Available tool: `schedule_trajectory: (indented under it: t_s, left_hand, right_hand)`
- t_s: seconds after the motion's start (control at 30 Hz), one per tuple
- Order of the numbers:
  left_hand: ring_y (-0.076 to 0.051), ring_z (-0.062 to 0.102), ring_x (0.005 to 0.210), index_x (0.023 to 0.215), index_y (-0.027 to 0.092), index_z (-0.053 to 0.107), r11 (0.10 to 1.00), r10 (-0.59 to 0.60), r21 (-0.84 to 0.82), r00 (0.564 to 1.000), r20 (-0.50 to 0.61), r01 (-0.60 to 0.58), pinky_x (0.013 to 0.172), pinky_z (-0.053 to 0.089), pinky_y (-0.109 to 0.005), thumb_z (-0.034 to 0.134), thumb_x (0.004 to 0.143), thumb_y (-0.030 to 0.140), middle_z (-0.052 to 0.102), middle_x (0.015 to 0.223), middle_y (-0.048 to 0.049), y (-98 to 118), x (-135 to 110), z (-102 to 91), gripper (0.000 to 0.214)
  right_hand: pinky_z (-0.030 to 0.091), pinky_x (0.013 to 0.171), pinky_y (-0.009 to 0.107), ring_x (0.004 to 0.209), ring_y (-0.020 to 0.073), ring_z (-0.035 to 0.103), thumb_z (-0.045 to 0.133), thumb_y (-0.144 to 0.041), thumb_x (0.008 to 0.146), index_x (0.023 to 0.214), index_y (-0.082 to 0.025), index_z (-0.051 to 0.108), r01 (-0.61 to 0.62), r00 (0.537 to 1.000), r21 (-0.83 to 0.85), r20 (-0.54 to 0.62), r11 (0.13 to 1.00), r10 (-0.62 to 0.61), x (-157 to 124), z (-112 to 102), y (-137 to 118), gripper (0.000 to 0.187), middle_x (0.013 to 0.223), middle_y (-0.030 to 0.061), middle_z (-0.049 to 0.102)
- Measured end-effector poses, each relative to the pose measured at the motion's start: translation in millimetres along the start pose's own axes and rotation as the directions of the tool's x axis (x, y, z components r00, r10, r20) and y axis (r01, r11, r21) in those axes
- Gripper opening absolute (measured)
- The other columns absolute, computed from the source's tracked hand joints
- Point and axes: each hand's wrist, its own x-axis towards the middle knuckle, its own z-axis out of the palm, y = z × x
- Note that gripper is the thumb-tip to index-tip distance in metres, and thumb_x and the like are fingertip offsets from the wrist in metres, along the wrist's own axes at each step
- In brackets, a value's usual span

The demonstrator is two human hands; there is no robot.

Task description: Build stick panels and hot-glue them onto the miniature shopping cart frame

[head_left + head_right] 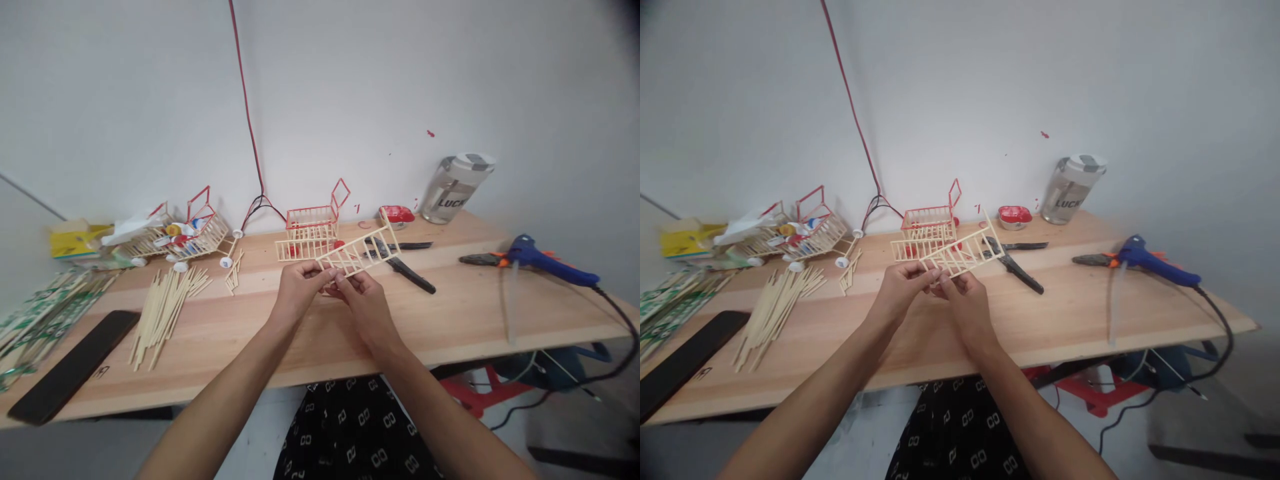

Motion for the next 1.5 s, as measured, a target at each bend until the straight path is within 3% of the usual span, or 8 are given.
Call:
schedule_trajectory:
  t_s: [0.4,0.9,1.2,1.33,1.5]
  left_hand:
    - [-0.01,0.051,0.054,0.055,0.014,0.062,0.993,0.062,0.101,0.998,0.023,-0.064,0.053,0.039,-0.022,0.072,0.069,0.032,0.061,0.06,-0.0014,-7.4,4.7,-5.5,0.026]
    - [-0.011,0.055,0.056,0.054,0.014,0.06,0.986,0.077,0.151,0.997,0.002,-0.076,0.055,0.043,-0.023,0.073,0.069,0.037,0.06,0.057,-0.001,-5.5,5.5,-10.6,0.03]
    - [-0.013,0.056,0.062,0.053,0.015,0.059,0.972,0.106,0.208,0.994,0.027,-0.109,0.059,0.046,-0.024,0.071,0.071,0.036,0.063,0.066,-0.0033,-6.0,7.5,-12.7,0.03]
    - [-0.015,0.059,0.07,0.054,0.015,0.061,0.963,0.13,0.235,0.991,0.033,-0.134,0.063,0.047,-0.025,0.071,0.071,0.034,0.065,0.071,-0.0042,1.0,5.5,-11.7,0.027]
    - [-0.016,0.061,0.072,0.05,0.016,0.061,0.952,0.153,0.263,0.988,0.026,-0.154,0.064,0.046,-0.025,0.071,0.07,0.03,0.065,0.065,-0.0037,7.8,3.5,-12.1,0.027]
  right_hand:
    - [0.055,0.088,0.036,0.082,0.0174,0.07,0.072,-0.039,0.076,0.086,-0.016,0.066,-0.031,1.0,-0.002,-0.004,1.0,0.031,1.2,-1.9,1.1,0.025,0.085,0.0029,0.073]
    - [0.055,0.083,0.034,0.081,0.0155,0.066,0.065,-0.047,0.08,0.084,-0.017,0.064,-0.005,1.0,-0.062,0.005,0.998,0.005,0.5,-6.1,-4.3,0.03,0.08,0.0015,0.067]
    - [0.056,0.077,0.029,0.084,0.0148,0.062,0.065,-0.044,0.08,0.083,-0.019,0.063,-0.026,1.0,-0.159,0.0,0.987,0.026,-0.3,-19.7,-14.4,0.026,0.087,0.0021,0.065]
    - [0.057,0.074,0.031,0.086,0.0162,0.062,0.067,-0.042,0.077,0.093,-0.02,0.064,-0.052,0.999,-0.183,-0.01,0.982,0.051,-2.6,-26.6,-17.1,0.027,0.096,0.0039,0.066]
    - [0.057,0.071,0.031,0.085,0.0181,0.064,0.067,-0.046,0.077,0.101,-0.019,0.067,-0.036,0.999,-0.329,-0.012,0.944,0.034,-9.7,-53.0,-26.9,0.036,0.101,0.0073,0.067]
